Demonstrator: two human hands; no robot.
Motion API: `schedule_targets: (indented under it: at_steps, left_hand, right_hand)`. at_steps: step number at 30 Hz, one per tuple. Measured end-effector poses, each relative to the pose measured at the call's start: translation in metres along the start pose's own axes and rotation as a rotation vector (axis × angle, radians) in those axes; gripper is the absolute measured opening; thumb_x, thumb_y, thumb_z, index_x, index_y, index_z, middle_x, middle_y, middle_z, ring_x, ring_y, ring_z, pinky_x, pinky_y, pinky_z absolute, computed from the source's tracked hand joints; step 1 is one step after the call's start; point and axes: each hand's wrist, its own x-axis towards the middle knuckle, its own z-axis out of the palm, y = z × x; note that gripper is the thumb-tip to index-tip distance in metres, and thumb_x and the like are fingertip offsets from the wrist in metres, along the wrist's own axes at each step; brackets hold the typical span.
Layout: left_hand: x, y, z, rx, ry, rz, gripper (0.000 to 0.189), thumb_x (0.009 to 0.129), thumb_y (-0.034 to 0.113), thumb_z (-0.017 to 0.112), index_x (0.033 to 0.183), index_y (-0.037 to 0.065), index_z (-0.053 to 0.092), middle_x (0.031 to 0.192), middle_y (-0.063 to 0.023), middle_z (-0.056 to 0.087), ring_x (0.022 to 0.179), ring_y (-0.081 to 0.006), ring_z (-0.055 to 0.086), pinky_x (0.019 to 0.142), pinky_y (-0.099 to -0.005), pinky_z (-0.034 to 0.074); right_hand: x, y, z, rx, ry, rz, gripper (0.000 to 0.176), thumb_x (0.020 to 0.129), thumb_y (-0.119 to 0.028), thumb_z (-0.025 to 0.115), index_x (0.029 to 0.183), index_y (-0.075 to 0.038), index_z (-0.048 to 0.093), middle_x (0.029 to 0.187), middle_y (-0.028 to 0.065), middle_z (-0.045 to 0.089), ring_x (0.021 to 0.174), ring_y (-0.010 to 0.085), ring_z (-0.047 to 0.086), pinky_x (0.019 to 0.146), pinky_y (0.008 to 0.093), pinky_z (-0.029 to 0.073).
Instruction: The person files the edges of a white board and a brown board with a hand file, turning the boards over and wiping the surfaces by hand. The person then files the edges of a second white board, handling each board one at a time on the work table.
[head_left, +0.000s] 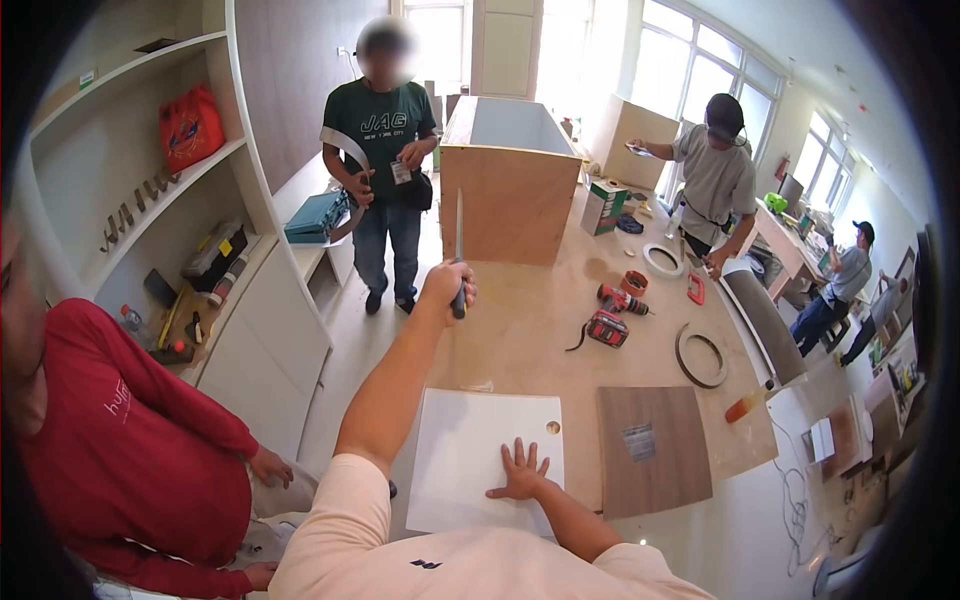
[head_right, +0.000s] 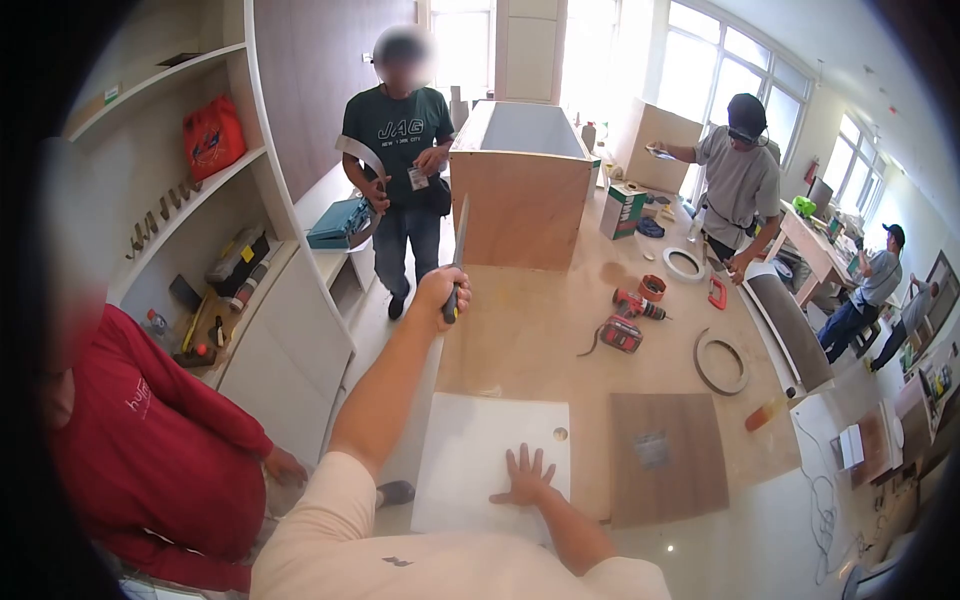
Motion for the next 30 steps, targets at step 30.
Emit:
schedule_targets:
  at_steps: [30]
  left_hand:
    - [0.09, 0.051, 0.03, -0.051, -0.07, 0.035, 0.008, 0.094, 0.007, 0.052, 0.089, 0.009, 0.046, 0.073, -0.0005, 0.048, 0.055, -0.0059, 0.049, 0.043, -0.0211, 0.044]
  right_hand:
    - [0.002, 0.003, -0.003, 0.036, -0.04, -0.022, 0.133, 0.069, -0.075, 0.07, 0.158, -0.014, -0.007, 0.161, 0.0226, -0.021, 0.144, 0.0517, -0.021, 0.108, 0.0742, -0.001]
